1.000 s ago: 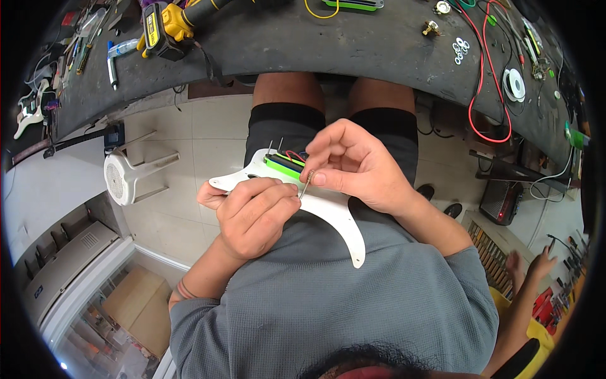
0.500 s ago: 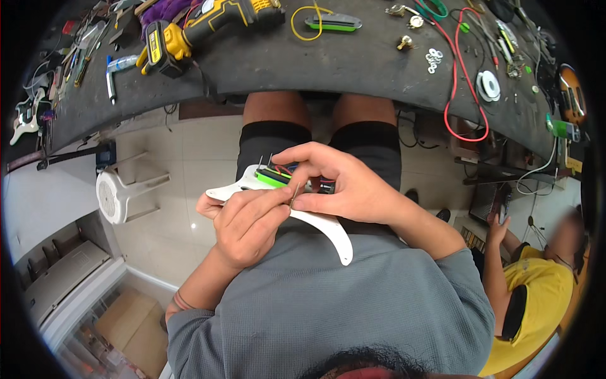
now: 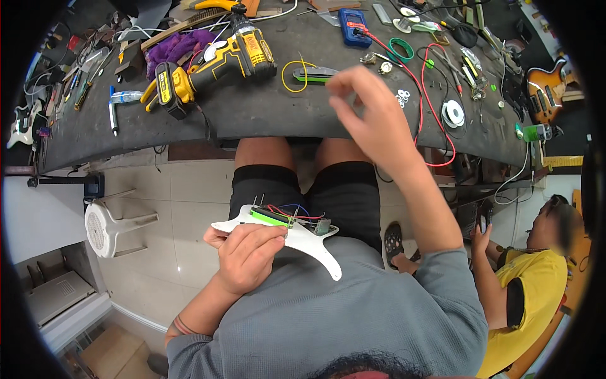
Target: The person uses a power drill to create holes in a guitar pickguard and then places several pickup components into the slots, checking the fit by hand.
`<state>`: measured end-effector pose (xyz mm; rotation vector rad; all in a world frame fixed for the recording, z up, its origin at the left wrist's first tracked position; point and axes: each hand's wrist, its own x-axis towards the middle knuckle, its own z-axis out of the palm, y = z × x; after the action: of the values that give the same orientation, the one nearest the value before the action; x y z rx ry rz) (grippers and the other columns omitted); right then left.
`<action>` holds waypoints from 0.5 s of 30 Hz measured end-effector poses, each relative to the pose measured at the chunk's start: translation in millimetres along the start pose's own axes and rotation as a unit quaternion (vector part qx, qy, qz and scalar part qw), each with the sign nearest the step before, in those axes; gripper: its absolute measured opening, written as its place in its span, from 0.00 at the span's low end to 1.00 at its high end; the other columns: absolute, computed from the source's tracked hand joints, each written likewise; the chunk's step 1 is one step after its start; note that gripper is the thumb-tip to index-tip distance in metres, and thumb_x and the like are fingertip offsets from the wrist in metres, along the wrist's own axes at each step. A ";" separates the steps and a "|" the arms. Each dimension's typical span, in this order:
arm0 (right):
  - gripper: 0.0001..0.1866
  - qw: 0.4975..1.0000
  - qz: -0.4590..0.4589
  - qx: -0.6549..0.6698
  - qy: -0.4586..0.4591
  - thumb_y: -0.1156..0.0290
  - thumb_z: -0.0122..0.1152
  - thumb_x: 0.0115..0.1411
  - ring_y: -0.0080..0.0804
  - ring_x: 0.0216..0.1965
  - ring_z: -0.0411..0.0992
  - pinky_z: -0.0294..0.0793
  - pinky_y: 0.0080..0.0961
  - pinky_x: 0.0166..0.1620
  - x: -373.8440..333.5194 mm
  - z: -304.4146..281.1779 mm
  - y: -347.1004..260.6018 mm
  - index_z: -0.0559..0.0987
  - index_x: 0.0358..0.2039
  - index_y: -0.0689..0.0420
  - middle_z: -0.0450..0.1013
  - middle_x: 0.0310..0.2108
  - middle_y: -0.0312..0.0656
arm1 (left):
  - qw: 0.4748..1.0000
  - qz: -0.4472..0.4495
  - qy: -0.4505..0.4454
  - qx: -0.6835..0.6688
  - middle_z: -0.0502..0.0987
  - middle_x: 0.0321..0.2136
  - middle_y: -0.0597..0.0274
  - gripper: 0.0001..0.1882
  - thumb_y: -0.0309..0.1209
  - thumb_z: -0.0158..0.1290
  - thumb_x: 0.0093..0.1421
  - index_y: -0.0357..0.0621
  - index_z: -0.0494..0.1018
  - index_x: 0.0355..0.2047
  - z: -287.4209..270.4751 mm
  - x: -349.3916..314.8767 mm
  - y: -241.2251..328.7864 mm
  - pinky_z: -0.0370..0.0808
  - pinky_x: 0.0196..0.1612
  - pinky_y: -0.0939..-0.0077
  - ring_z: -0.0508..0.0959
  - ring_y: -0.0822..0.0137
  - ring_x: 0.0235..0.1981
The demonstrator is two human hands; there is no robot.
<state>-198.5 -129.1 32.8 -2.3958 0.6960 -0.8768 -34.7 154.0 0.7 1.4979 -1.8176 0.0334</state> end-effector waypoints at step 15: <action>0.12 0.996 0.089 0.005 -0.028 0.72 0.67 0.66 0.42 0.40 0.81 0.80 0.36 0.45 23.1 6.5 20.8 0.80 0.47 0.62 0.82 0.42 0.48 | 0.999 0.011 0.040 -0.015 0.87 0.40 0.66 0.13 0.23 0.63 0.50 0.46 0.81 0.38 6.0 -9.0 -6.0 0.58 0.53 0.69 0.84 0.68 0.38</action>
<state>-184.7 -157.0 26.2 -2.2980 0.8644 -0.7343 -32.7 156.7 -11.2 1.4363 -1.7645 0.0757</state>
